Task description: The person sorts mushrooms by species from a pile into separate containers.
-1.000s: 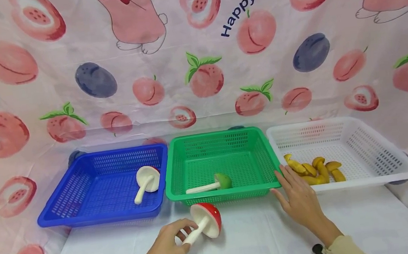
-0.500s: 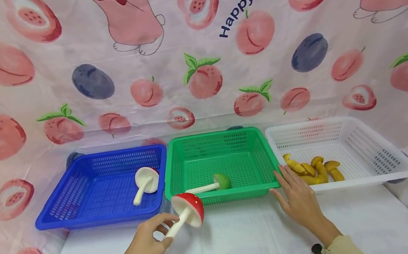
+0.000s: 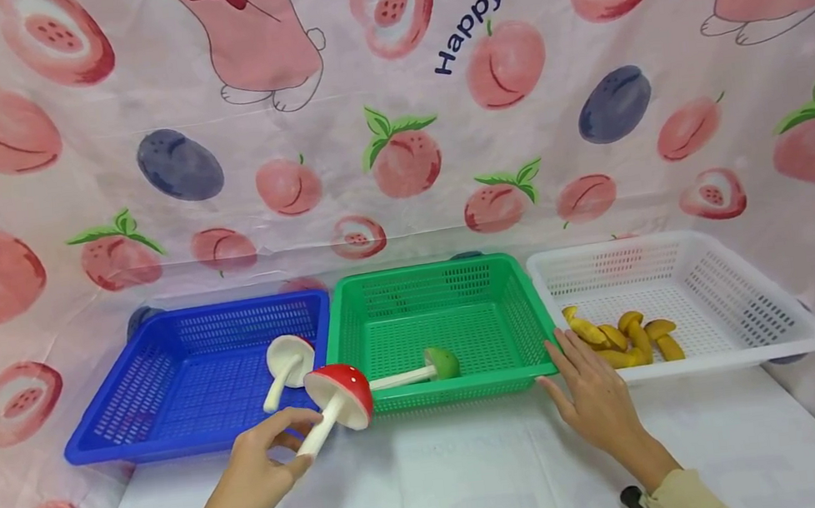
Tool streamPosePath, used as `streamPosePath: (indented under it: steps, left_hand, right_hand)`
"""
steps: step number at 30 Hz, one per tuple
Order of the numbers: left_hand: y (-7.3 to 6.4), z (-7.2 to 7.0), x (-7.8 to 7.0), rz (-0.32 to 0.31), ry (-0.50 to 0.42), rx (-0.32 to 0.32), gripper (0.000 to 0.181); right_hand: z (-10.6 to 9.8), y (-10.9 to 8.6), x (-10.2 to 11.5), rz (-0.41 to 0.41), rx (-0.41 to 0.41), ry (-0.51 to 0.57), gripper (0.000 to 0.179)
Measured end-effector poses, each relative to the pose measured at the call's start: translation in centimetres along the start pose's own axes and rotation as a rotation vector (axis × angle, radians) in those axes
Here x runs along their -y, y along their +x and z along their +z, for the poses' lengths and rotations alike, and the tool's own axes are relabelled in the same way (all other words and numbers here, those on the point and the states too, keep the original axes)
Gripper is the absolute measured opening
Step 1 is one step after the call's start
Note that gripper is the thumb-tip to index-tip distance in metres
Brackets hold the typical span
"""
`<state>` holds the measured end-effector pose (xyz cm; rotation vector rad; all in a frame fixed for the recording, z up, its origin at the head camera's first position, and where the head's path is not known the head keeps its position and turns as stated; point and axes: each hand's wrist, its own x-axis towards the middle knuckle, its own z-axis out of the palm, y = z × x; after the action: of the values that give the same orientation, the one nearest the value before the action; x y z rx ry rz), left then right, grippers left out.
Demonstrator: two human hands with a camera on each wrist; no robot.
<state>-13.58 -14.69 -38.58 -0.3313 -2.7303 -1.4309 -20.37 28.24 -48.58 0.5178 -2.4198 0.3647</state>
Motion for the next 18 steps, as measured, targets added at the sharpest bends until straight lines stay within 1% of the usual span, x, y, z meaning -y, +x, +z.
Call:
streamPosePath:
  steps: [5,11,16,18]
  left_hand:
    - [0.4,-0.6,0.2,-0.020,-0.002,-0.048,0.043]
    - [0.7,-1.6,0.7,-0.039,-0.023,-0.108,0.043]
    - [1.2,-2.5,1.1,-0.065,-0.042,-0.121,0.042]
    - [1.5,-2.9,1.3,-0.070,-0.032,-0.127,0.042]
  right_hand:
    - [0.1,-0.1,0.0,0.000,-0.008,0.001,0.056]
    - [0.1,-0.1,0.1,-0.007,-0.011,0.006,0.057]
    - [0.1,-0.1,0.1,-0.003,-0.011,0.001,0.057]
    - [0.1,-0.1,0.0,0.002,-0.011,-0.003,0.057]
